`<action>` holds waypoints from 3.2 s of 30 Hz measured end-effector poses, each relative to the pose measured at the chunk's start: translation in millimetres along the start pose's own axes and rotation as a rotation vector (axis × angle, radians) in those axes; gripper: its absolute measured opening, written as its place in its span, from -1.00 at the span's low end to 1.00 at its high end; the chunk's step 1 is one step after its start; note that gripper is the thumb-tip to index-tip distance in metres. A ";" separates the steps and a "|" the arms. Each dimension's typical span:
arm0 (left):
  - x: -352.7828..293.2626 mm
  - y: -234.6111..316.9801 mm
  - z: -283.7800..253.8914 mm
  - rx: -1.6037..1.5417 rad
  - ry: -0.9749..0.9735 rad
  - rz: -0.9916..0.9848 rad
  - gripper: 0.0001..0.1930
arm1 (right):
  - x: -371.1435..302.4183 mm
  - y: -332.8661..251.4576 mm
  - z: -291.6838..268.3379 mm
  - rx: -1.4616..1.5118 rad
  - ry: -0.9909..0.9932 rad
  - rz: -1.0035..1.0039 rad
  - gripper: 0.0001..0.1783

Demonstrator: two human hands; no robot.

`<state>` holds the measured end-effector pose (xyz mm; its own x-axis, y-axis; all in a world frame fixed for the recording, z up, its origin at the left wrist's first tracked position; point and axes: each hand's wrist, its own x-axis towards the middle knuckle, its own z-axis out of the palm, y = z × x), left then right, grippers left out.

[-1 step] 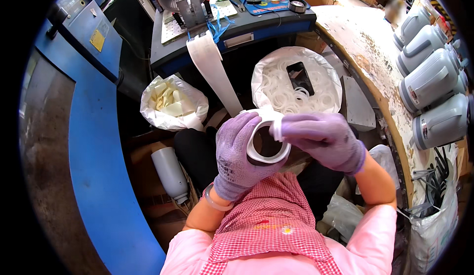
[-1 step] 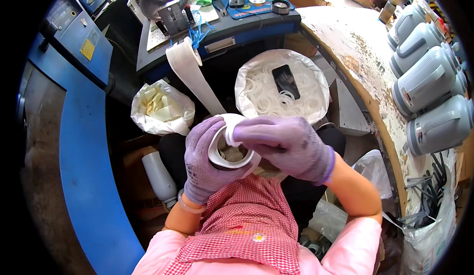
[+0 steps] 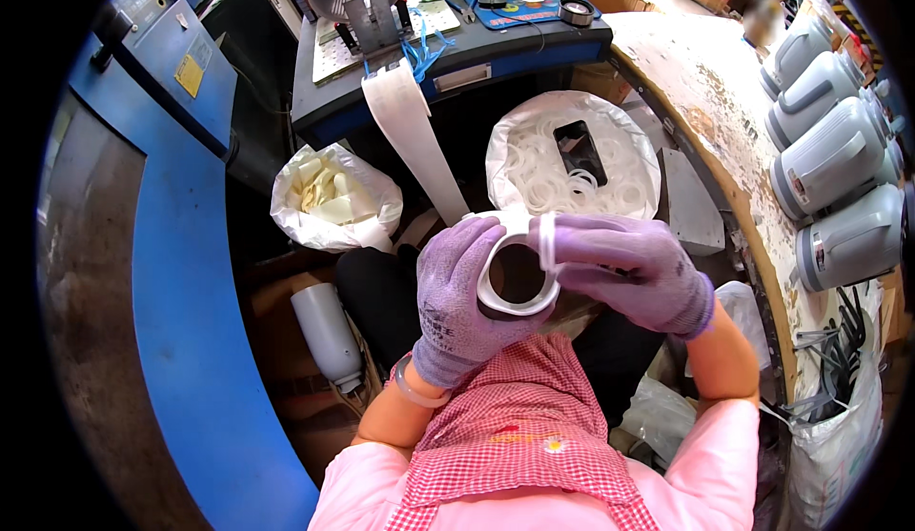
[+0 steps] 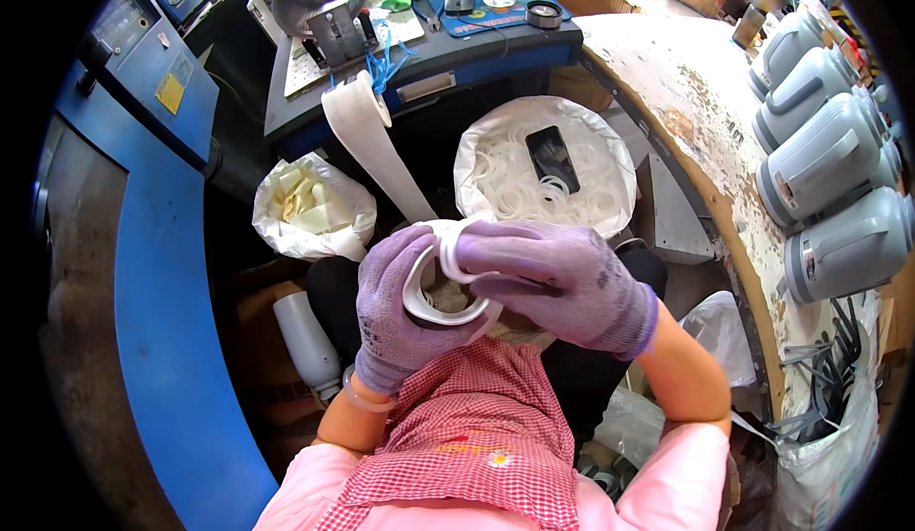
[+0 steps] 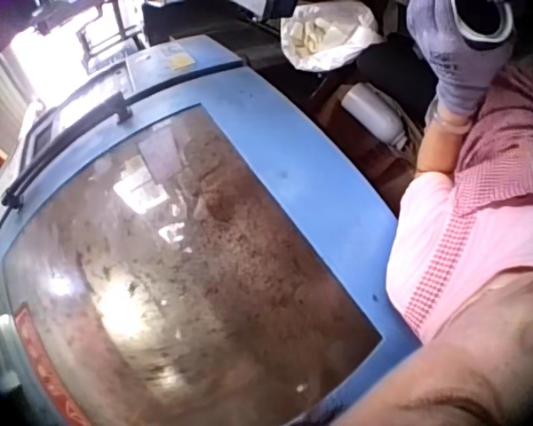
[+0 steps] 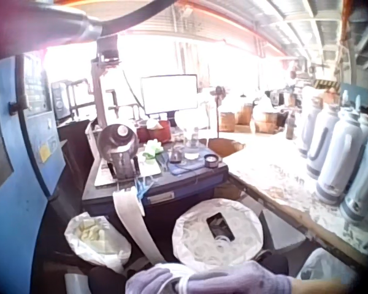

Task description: The person assembles white thermos flasks by hand. They insert a grey handle into the body, place a white plastic insert into the opening, and apply a label to the side. The person then places the completed thermos on a nearby table.

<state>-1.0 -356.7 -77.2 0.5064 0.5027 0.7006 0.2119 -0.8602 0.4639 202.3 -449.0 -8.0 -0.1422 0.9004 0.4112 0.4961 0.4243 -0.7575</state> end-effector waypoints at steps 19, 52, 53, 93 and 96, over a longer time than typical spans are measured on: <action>4.8 4.8 4.8 -0.002 -0.010 0.008 -0.24 | 10.5 16.3 30.2 -0.558 -0.320 -0.025 -0.84; 19.9 -35.0 -24.2 0.228 0.067 0.029 -0.25 | 40.0 10.3 10.2 -0.081 -0.324 -0.231 -0.46; 23.5 -39.8 -29.0 0.206 0.110 0.028 -0.21 | 44.9 6.8 5.3 0.022 -0.249 -0.212 -0.46; -195.1 -84.3 8.3 -0.295 -0.317 -0.686 0.21 | 333.9 146.8 60.0 -0.333 -0.348 0.117 -0.68; -190.5 -82.4 7.1 -0.332 -0.337 -0.711 0.26 | 293.4 147.0 69.5 -0.710 -0.040 -0.389 -0.82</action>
<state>-109.0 -382.2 -252.7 0.5787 0.8155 0.0083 0.3444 -0.2536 0.9039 174.0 -115.8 -34.0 -0.4408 0.7093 0.5501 0.8280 0.5579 -0.0557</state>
